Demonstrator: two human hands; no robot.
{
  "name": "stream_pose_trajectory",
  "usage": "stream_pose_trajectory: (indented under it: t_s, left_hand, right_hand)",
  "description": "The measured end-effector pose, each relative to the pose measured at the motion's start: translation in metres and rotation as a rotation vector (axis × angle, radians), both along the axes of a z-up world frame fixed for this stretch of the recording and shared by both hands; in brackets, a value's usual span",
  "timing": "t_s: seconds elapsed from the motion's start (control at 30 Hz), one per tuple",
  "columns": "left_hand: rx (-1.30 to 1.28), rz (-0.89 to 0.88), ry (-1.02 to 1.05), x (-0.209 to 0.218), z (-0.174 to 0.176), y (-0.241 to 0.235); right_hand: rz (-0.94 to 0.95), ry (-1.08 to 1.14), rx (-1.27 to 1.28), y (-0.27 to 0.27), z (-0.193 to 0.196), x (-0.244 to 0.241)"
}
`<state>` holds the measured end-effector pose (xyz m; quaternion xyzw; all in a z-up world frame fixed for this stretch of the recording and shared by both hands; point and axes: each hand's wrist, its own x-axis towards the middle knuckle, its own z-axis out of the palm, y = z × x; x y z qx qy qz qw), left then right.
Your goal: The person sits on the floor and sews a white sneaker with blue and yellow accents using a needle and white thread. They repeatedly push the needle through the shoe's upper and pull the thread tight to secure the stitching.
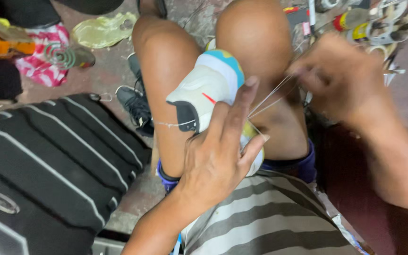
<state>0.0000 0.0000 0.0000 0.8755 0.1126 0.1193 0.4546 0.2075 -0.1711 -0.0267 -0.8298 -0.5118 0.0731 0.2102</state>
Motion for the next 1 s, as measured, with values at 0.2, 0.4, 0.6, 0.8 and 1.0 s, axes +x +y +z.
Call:
stream_pose_trajectory:
  t_s: [0.2,0.4,0.6,0.8,1.0]
  left_hand:
    - [-0.016,-0.016,0.039,0.0,0.0,0.003]
    - [-0.064,0.009,-0.05,0.008,0.007,0.005]
    - [-0.145,0.004,0.099,0.011,0.012,0.004]
    - [0.165,0.366,-0.282,-0.012,0.013,0.014]
    - [0.186,0.195,0.097,-0.022,0.0,0.043]
  right_hand:
    - [-0.332,0.264,-0.032,-0.027,0.014,0.038]
    - [-0.472,0.376,-0.016,-0.05,0.012,0.017]
    - [-0.035,0.155,-0.172,-0.019,-0.024,-0.069]
    - [-0.14,0.734,0.079,-0.001,-0.018,-0.061]
    - [-0.193,1.134,0.293,0.007,-0.005,-0.064]
